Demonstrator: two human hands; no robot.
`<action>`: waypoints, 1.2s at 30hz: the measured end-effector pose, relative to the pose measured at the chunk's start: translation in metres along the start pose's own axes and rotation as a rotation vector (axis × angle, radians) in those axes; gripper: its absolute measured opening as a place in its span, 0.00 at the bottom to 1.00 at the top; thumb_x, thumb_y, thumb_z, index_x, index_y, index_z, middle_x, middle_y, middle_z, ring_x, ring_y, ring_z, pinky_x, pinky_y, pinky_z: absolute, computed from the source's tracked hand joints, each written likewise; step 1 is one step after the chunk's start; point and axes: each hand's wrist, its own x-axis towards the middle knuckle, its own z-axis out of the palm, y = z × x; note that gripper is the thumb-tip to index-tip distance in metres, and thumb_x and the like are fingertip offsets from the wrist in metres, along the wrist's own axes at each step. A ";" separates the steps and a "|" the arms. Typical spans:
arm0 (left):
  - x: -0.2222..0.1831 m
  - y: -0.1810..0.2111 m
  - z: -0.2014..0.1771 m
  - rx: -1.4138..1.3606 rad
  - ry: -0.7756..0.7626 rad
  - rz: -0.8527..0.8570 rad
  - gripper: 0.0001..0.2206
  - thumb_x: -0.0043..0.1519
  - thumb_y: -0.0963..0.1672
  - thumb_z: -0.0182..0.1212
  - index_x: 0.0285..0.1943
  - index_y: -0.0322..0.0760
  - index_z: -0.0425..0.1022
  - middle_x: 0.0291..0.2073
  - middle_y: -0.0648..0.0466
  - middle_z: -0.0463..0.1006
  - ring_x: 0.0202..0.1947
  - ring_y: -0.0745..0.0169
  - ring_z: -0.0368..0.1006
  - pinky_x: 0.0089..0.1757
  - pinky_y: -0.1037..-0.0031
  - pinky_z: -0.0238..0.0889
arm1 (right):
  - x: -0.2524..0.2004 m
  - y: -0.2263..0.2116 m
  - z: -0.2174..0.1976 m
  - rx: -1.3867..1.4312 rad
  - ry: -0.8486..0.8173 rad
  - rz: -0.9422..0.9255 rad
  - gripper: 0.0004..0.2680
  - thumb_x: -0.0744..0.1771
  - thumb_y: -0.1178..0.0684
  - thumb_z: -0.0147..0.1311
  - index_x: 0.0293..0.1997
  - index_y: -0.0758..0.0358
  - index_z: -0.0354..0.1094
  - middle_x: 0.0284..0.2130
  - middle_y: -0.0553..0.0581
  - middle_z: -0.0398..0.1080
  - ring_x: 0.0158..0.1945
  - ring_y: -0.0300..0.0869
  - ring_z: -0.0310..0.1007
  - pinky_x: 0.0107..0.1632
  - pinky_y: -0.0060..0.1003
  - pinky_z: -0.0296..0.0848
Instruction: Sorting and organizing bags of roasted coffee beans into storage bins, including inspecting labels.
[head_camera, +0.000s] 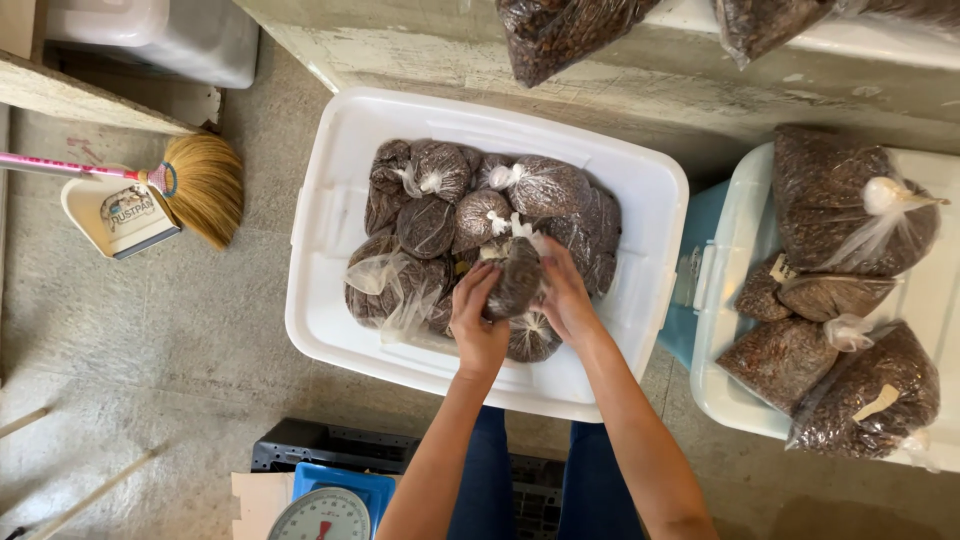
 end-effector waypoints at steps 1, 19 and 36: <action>-0.002 -0.013 0.003 -0.001 0.005 0.004 0.24 0.54 0.29 0.62 0.57 0.39 0.79 0.53 0.52 0.76 0.62 0.42 0.68 0.59 0.50 0.64 | 0.003 0.010 -0.013 -0.002 -0.005 -0.003 0.27 0.68 0.37 0.54 0.71 0.55 0.46 0.70 0.73 0.40 0.74 0.72 0.37 0.65 0.82 0.45; 0.013 0.023 0.033 -0.521 -0.312 -0.699 0.26 0.54 0.43 0.78 0.60 0.32 0.74 0.48 0.41 0.81 0.49 0.51 0.79 0.51 0.56 0.72 | -0.016 -0.045 -0.040 0.013 0.031 -0.206 0.07 0.68 0.52 0.58 0.41 0.66 0.74 0.31 0.59 0.73 0.36 0.49 0.79 0.42 0.46 0.80; 0.004 0.072 0.103 -0.241 -0.078 -0.590 0.15 0.63 0.48 0.70 0.46 0.29 0.79 0.32 0.44 0.81 0.32 0.59 0.77 0.39 0.62 0.69 | -0.025 -0.087 -0.109 -0.280 -0.065 -0.207 0.24 0.58 0.57 0.73 0.59 0.67 0.69 0.47 0.65 0.74 0.50 0.52 0.75 0.53 0.47 0.76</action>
